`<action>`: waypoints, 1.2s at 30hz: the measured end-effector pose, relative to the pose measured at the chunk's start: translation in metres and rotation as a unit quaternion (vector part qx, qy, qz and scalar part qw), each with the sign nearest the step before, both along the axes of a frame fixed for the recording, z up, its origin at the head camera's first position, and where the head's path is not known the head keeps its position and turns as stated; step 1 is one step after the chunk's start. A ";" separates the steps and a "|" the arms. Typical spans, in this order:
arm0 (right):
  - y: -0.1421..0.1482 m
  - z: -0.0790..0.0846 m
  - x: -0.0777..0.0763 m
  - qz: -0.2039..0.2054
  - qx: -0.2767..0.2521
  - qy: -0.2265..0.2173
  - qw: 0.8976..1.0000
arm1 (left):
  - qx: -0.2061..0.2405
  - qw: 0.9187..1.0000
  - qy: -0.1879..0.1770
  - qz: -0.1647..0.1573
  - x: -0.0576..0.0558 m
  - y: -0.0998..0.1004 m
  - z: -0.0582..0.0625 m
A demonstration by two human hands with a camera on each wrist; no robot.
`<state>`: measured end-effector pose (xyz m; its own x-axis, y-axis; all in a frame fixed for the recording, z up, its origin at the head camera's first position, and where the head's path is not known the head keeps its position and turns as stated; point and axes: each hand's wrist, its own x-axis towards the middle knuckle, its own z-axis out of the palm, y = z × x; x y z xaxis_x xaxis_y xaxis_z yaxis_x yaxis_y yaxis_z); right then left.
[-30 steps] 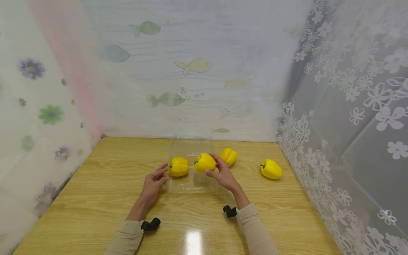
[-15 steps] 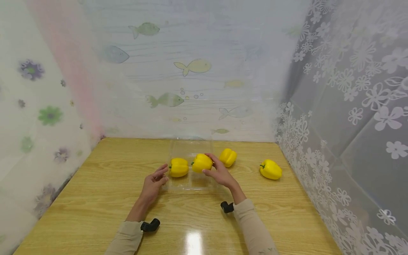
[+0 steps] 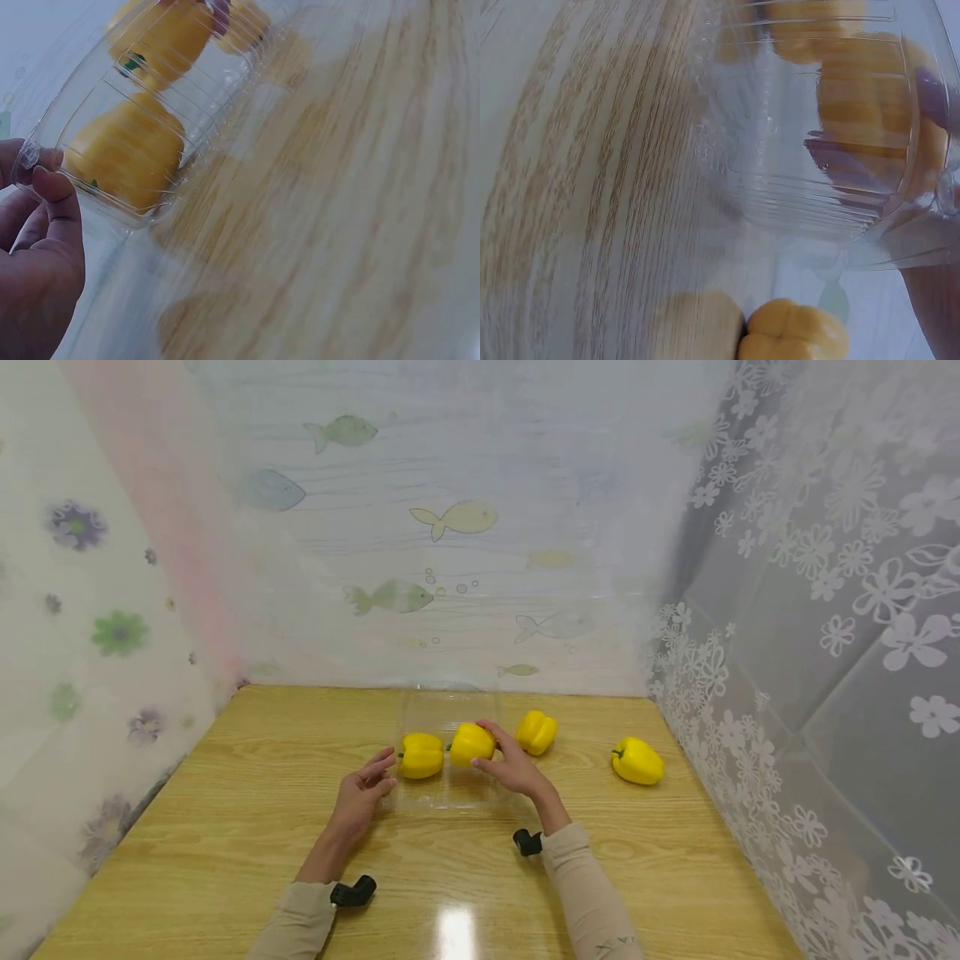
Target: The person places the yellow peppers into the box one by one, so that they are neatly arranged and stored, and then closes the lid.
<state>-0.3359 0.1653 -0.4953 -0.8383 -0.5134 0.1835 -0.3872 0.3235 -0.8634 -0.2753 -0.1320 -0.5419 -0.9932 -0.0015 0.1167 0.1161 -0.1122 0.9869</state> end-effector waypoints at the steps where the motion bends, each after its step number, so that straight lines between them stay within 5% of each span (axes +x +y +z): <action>1: 0.000 0.000 -0.001 0.001 0.002 -0.002 1.000 | -0.001 1.000 0.000 0.000 0.000 0.000 0.000; 11: -0.001 0.004 -0.007 0.015 0.018 -0.029 0.999 | 0.000 1.000 0.001 0.006 -0.001 -0.001 0.001; 25: -0.010 0.011 -0.006 -0.018 0.097 -0.068 0.993 | 0.008 1.000 -0.006 0.002 -0.001 0.000 -0.001; 36: -0.017 0.001 -0.004 -0.048 0.062 -0.058 0.995 | 0.010 1.000 -0.003 0.002 -0.001 0.000 -0.001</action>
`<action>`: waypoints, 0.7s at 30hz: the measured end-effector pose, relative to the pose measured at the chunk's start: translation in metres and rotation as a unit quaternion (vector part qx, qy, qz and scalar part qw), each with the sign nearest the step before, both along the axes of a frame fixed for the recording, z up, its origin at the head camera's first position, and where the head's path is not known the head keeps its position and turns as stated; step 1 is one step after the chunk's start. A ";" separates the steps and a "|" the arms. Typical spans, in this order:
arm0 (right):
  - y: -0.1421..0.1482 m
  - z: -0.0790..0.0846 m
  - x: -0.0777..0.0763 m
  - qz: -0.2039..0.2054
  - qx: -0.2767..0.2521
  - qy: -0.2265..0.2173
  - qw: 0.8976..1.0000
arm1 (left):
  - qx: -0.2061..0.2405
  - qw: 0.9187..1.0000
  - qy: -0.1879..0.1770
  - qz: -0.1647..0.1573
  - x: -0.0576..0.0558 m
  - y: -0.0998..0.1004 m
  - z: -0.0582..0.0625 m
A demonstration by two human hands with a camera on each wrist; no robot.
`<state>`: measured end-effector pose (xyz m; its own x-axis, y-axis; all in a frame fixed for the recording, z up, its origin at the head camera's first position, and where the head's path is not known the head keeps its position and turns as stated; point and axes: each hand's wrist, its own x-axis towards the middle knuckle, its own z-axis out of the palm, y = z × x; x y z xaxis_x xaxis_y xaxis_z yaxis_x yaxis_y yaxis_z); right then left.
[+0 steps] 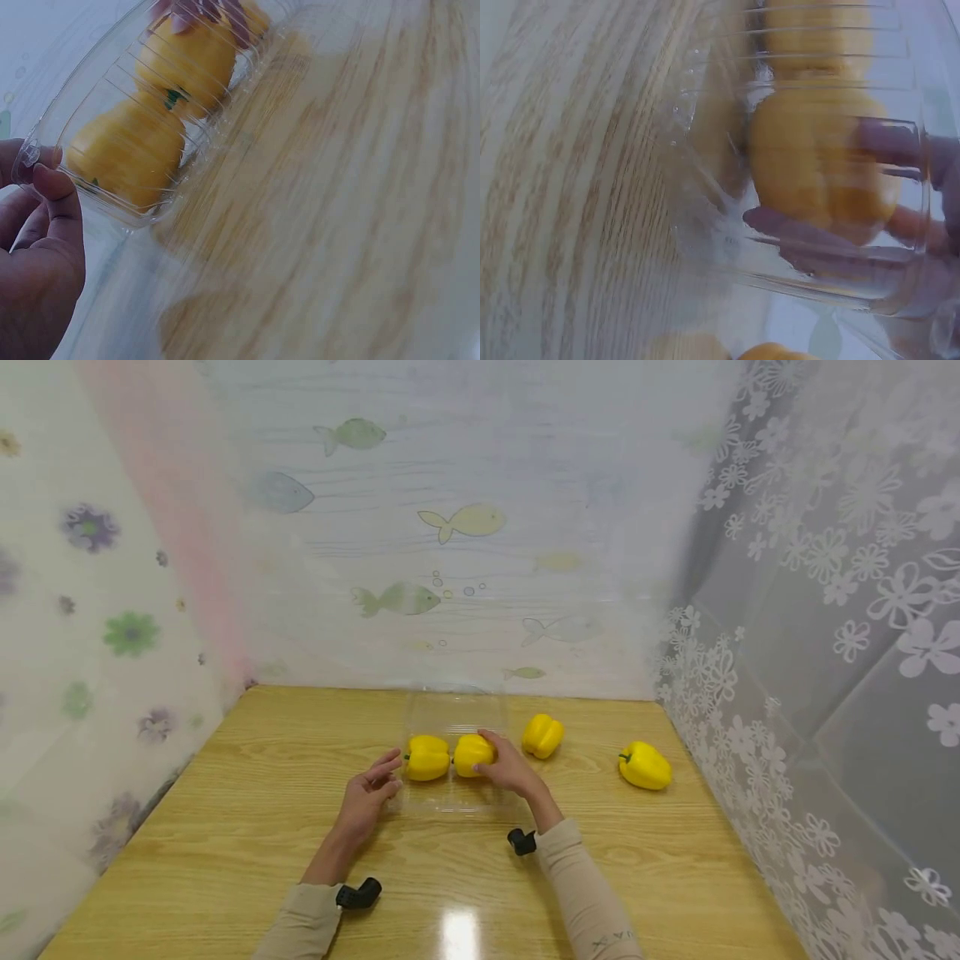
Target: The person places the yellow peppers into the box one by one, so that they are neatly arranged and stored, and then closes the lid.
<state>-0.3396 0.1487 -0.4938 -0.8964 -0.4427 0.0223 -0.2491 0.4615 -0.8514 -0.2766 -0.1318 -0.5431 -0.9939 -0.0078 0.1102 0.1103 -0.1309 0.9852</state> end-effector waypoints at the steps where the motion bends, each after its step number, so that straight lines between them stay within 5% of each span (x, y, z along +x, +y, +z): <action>1: 0.000 0.000 0.000 -0.001 -0.005 -0.003 1.000 | 0.000 1.000 -0.001 0.000 0.000 0.000 0.000; 21: 0.001 -0.004 -0.002 -0.002 -0.059 -0.059 0.997 | -0.004 1.000 0.005 0.001 0.000 0.000 -0.001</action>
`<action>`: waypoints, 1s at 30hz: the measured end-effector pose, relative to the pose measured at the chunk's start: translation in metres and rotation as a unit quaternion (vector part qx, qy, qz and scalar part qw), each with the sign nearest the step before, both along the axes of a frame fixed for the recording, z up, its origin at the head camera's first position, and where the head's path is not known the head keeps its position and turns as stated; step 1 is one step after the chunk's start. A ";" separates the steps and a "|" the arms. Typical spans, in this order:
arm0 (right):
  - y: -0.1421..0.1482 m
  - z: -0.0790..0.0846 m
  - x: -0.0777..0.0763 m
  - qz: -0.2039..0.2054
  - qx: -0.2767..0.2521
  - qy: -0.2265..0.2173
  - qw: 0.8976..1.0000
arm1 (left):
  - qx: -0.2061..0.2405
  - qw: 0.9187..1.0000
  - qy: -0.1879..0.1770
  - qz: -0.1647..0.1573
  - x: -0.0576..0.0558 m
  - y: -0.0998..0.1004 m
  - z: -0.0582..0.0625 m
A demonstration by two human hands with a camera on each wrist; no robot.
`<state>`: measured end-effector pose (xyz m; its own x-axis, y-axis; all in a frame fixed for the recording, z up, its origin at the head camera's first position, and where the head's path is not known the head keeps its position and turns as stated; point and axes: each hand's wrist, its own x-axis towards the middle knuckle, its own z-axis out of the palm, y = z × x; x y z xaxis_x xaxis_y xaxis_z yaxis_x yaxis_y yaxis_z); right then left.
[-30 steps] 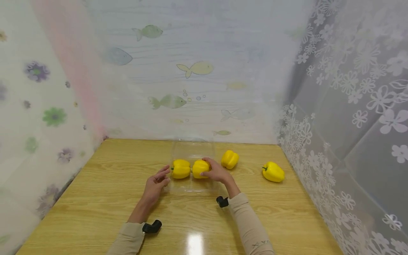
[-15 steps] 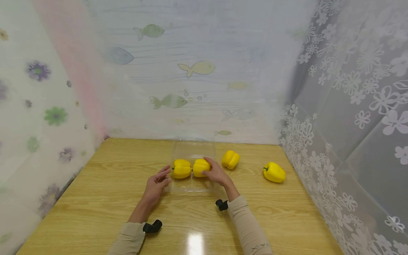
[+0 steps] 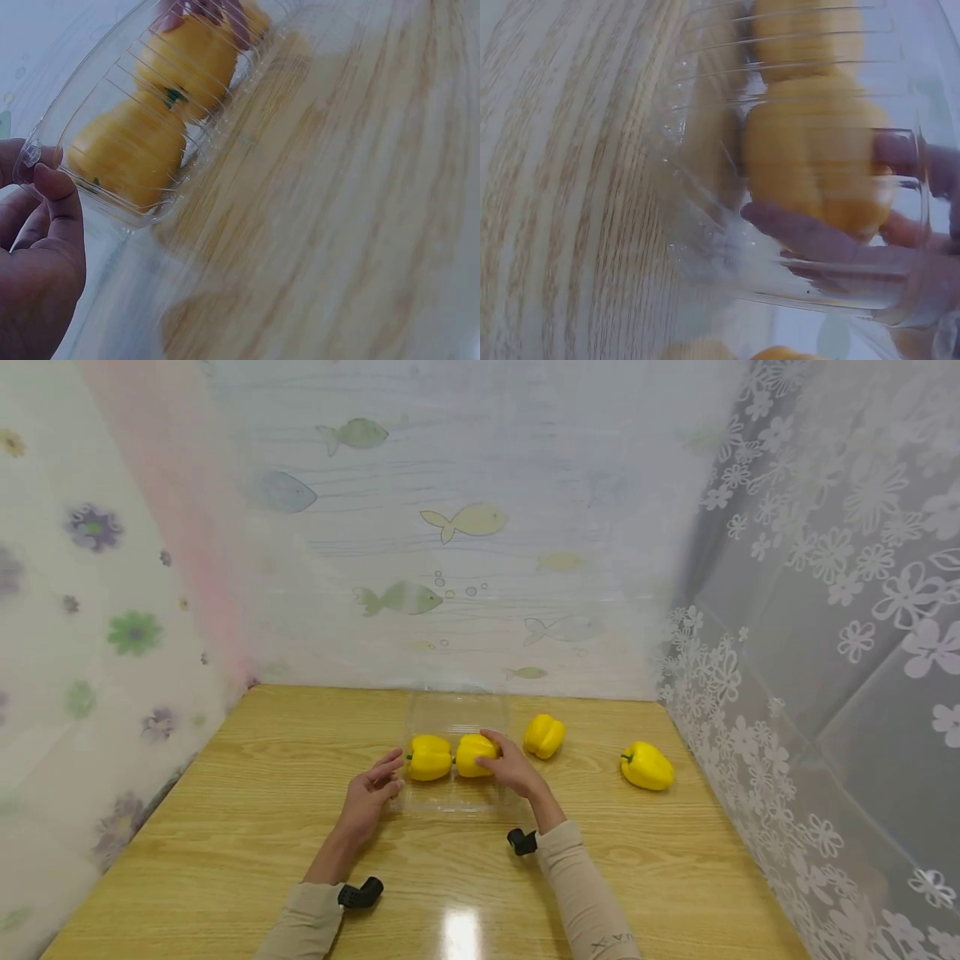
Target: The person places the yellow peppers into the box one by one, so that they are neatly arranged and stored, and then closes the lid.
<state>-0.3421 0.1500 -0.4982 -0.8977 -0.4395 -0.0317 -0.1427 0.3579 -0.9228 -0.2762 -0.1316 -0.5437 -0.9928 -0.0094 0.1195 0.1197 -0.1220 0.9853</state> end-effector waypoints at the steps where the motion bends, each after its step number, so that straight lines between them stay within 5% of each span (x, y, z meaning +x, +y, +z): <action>1: 0.000 0.000 0.000 0.001 -0.003 -0.007 1.000 | -0.002 1.000 0.001 0.000 0.000 0.000 0.000; 10: 0.003 0.003 -0.002 0.006 -0.038 -0.072 0.997 | -0.006 1.000 -0.001 -0.004 0.000 0.000 0.000; 30: 0.001 0.005 -0.001 0.007 -0.031 -0.058 0.998 | 0.000 1.000 -0.003 0.000 -0.001 0.000 -0.001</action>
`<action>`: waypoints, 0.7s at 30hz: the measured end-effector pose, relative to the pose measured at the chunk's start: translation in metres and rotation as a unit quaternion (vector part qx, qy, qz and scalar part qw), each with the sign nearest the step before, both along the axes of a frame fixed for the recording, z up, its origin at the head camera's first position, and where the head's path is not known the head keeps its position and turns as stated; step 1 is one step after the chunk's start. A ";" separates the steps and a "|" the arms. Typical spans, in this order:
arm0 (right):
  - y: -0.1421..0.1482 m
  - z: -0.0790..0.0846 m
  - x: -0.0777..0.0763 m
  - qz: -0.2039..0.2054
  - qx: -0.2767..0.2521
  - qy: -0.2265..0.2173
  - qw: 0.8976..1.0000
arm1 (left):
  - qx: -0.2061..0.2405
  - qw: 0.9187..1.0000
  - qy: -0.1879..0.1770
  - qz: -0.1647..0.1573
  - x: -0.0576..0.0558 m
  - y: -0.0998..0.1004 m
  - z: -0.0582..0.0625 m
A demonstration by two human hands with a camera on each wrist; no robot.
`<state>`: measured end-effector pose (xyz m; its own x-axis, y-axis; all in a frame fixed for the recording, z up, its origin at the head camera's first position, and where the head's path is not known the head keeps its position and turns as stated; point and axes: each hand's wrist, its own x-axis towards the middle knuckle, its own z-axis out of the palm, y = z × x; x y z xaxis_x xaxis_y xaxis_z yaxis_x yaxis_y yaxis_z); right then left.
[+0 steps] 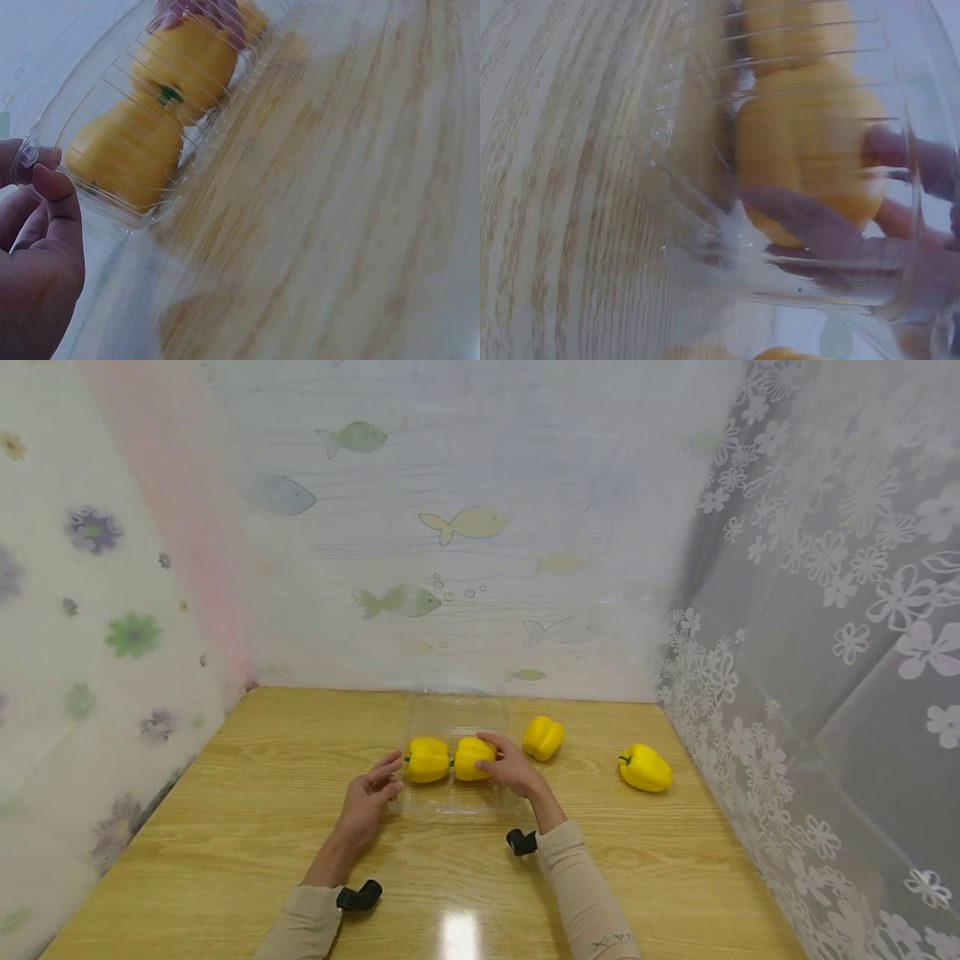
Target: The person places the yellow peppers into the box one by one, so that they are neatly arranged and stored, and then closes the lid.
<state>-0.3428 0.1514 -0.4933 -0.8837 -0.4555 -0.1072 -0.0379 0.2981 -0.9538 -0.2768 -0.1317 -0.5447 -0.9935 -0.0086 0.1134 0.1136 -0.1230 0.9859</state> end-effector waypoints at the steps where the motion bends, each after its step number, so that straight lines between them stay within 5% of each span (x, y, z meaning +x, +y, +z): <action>1: 0.000 0.000 0.000 -0.001 0.001 -0.001 1.000 | 0.001 1.000 0.000 0.000 0.000 0.000 0.000; 21: 0.002 0.022 0.012 -0.010 0.043 0.014 0.999 | -0.004 1.000 0.002 -0.001 0.000 0.000 -0.001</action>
